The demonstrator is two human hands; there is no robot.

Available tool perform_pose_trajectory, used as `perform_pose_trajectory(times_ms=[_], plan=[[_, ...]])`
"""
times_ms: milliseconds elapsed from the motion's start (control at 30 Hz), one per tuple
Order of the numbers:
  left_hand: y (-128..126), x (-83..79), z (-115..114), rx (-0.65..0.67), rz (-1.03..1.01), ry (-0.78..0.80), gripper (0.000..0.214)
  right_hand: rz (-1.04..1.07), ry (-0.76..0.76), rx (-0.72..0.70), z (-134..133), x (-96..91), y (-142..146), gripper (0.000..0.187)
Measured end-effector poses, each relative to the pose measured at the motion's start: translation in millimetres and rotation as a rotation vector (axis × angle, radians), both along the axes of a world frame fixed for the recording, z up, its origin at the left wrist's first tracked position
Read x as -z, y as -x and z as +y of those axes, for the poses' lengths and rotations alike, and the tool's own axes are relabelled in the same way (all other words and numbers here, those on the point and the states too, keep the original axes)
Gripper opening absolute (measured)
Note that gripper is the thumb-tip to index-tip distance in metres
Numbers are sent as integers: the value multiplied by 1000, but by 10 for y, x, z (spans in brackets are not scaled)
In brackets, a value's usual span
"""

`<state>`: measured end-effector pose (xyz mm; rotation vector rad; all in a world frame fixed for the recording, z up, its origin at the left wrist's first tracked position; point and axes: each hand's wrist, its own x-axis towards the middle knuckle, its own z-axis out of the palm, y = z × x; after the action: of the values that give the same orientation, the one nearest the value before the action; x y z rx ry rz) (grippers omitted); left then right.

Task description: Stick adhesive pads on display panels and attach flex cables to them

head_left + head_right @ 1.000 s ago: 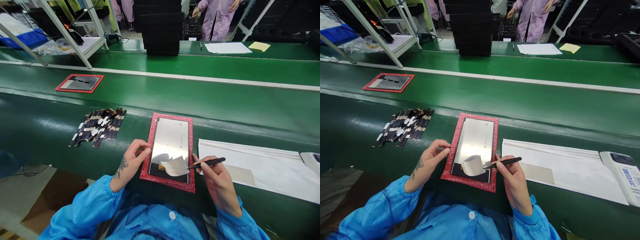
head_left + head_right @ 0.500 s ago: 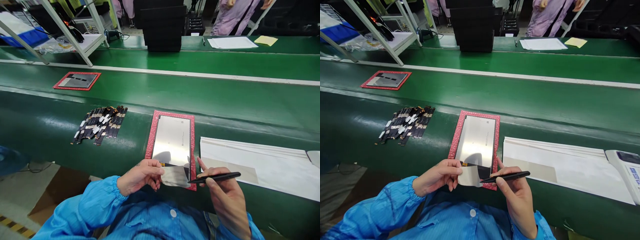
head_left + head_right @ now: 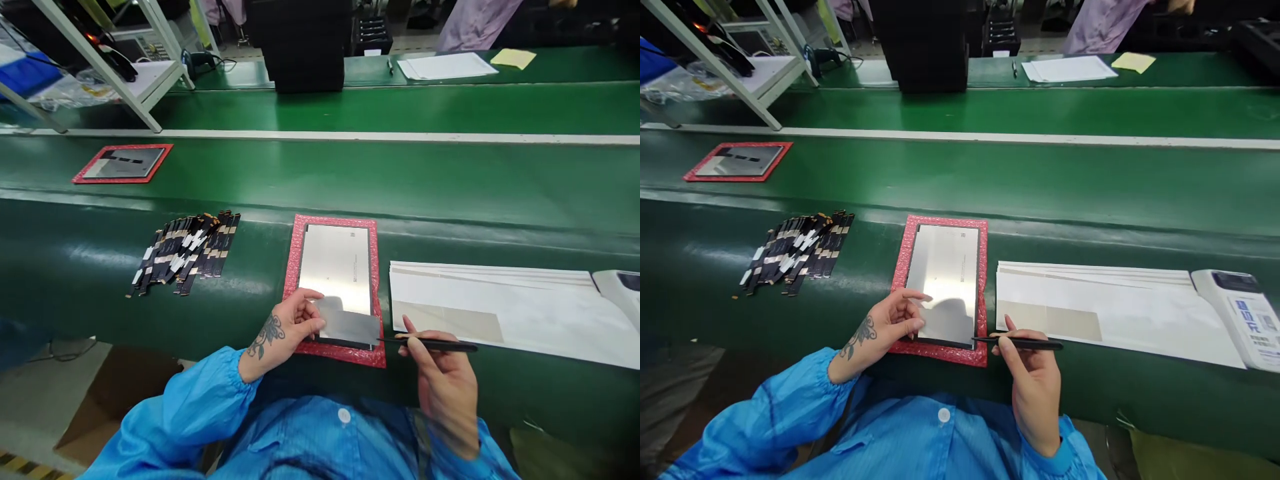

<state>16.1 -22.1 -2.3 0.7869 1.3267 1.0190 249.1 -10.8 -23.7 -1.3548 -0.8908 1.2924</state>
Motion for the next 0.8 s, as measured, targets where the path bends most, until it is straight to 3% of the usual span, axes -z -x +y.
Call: perform_pose_trajectory(times_ms=[100,400,600,800], plan=[[-14,46,-39,14,112,-61,52,-150,7,-12,-52,97,-32,24],[13,0,-18,182,280,-26,43,-346,-74,-64,-149,208,-13,23],[-4,6,-37,170,356,32,43,-462,-204,-100,-155,232,-10,15],[-28,9,-19,165,408,46,43,-478,-242,-98,-156,253,-18,12]])
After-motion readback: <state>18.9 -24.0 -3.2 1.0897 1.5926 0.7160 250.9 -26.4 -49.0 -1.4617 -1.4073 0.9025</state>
